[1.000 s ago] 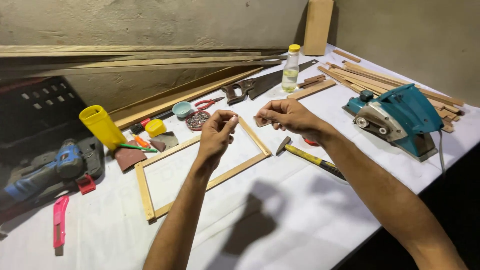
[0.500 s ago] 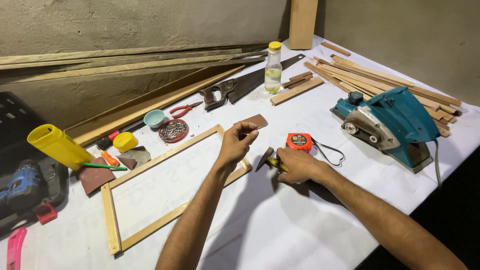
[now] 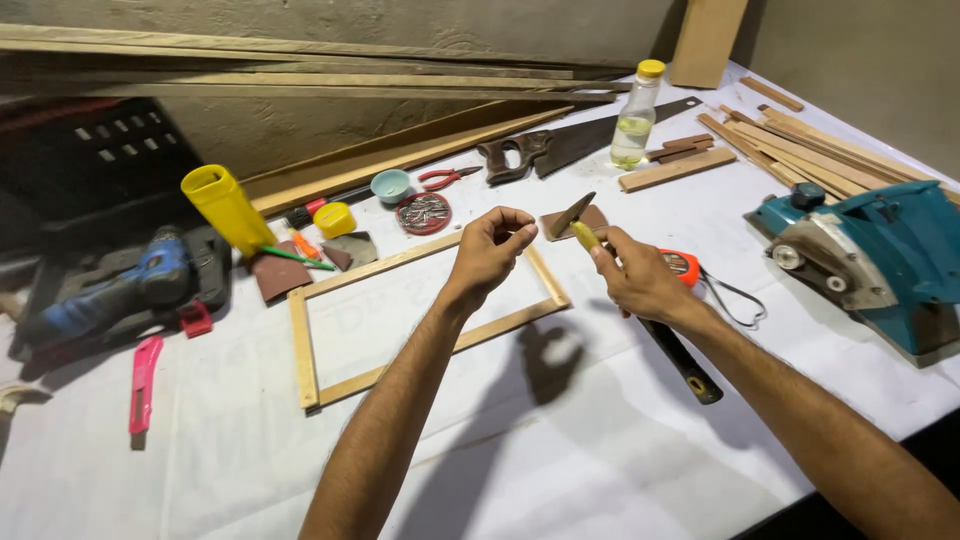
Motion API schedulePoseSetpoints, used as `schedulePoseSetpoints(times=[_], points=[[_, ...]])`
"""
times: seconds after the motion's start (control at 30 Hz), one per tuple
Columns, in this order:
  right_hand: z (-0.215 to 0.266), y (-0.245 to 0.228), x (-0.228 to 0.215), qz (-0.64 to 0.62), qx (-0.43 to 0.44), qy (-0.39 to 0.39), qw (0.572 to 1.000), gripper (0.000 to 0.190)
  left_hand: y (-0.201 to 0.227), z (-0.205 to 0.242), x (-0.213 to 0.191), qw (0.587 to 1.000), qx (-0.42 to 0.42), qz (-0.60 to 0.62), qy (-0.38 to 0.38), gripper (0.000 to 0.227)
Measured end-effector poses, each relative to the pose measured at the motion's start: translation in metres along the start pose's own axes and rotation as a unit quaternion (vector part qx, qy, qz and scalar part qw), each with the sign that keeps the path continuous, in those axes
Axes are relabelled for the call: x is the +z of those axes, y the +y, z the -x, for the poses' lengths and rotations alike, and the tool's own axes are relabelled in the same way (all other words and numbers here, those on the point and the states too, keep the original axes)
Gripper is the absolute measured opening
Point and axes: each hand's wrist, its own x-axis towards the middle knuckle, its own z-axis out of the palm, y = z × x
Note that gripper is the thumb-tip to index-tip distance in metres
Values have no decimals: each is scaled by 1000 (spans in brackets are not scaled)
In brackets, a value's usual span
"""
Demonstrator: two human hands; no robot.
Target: The person assembles a rectangular wooden frame on a workbench. They position a thin wooden strip across the frame, measure the frame and strip with a tape measure, sand a small wood piece with sandpaper, pick nails from a tin, and hammer nails into the frame joints.
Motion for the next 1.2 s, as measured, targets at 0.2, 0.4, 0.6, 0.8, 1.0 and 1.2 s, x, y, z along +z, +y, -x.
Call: schedulePoseSetpoints(times=[0.2, 0.4, 0.6, 0.8, 1.0, 1.2], points=[[4, -73, 54, -49, 3, -35, 998, 23, 33, 64, -82, 995, 66, -52, 55, 13], [-5, -108, 122, -106, -40, -136, 984, 18, 61, 142, -166, 984, 27, -88, 155, 14], [-6, -156, 170, -70, -76, -180, 978, 23, 68, 206, -221, 971, 37, -137, 191, 13], [-21, -148, 216, 24, -76, -220, 972, 25, 41, 237, -249, 953, -18, -220, 208, 13], [-32, -134, 252, 63, -55, -247, 965, 33, 28, 250, -253, 954, -136, -231, 131, 15], [-43, -118, 280, 54, -77, -263, 960, 33, 21, 253, -256, 947, -170, -250, 108, 14]])
